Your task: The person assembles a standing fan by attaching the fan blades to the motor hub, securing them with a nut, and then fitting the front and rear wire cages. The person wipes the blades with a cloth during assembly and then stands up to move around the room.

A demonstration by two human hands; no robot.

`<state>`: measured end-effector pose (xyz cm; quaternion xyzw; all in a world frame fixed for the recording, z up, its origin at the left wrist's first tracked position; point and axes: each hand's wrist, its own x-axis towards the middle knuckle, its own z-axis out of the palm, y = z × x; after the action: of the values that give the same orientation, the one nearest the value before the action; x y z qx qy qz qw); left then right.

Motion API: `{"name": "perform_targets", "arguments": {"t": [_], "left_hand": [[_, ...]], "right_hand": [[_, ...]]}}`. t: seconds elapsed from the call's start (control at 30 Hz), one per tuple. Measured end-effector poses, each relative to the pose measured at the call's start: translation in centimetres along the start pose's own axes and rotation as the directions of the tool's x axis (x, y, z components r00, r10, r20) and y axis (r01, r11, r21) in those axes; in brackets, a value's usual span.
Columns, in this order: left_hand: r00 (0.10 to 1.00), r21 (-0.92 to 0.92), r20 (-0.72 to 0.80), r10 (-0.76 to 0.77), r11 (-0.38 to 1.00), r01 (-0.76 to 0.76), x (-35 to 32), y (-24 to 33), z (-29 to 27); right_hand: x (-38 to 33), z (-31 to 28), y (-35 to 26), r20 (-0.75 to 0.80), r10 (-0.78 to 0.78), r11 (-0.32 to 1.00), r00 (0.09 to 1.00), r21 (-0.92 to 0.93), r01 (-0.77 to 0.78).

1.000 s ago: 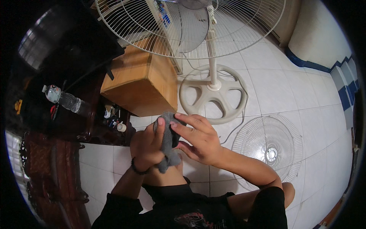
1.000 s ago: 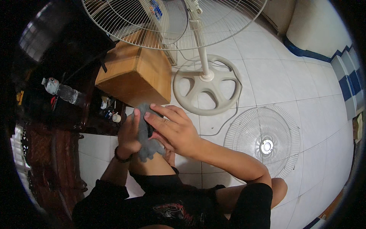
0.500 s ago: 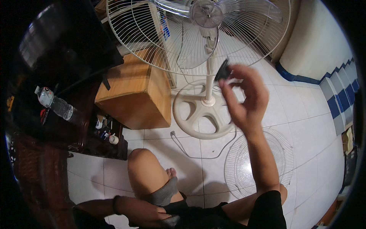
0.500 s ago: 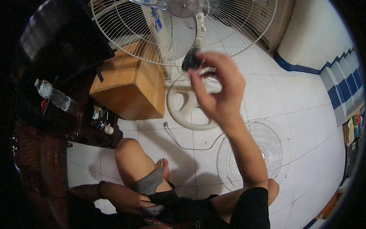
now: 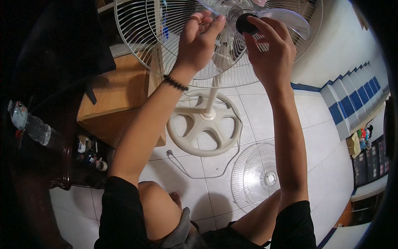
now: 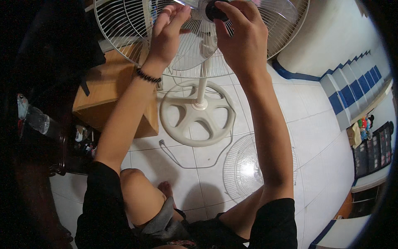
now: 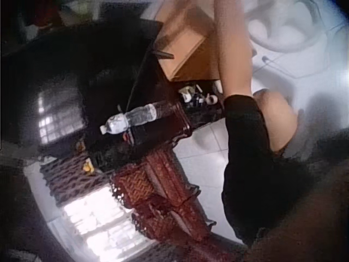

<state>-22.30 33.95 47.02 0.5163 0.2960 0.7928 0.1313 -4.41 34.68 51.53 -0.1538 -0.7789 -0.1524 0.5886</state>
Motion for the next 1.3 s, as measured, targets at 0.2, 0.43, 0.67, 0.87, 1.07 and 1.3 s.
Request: {"name": "perform_targets", "arguments": {"t": [0.2, 0.43, 0.67, 0.87, 1.07, 1.3], "left_hand": [[0.994, -0.244, 0.074, 0.076, 0.968, -0.056, 1.0, -1.4, 1.4], [0.978, 0.064, -0.02, 0.206, 0.977, -0.205, 0.4, 1.2, 0.8], [0.921, 0.167, 0.024, 0.388, 0.907, -0.386, 3.8, 4.8, 0.7], [0.948, 0.514, 0.269, 0.168, 0.808, -0.289, -0.8, 6.6, -1.3], [0.64, 0.748, 0.321, -0.698, 0.601, 0.28, -3.4, 4.5, -1.5], [0.725, 0.187, 0.22, -0.653, 0.758, 0.625, -5.2, 1.8, -1.1]], "right_hand": [[0.5, 0.2, -0.8, 0.052, -0.022, 0.991, 0.998, -0.131, 0.029], [0.8, 0.8, -0.2, 0.02, 0.011, 0.993, 1.0, -0.115, -0.008], [0.8, 0.4, -0.2, 0.016, -0.015, 0.987, 1.0, -0.162, 0.017], [1.1, 0.3, 0.2, 0.051, -0.05, 0.982, 0.997, -0.181, 0.059], [0.7, 0.2, 1.1, 0.018, -0.044, 0.994, 0.999, -0.099, 0.045], [0.7, 0.2, 0.7, 0.051, -0.102, 0.976, 0.993, -0.189, 0.11]]}}
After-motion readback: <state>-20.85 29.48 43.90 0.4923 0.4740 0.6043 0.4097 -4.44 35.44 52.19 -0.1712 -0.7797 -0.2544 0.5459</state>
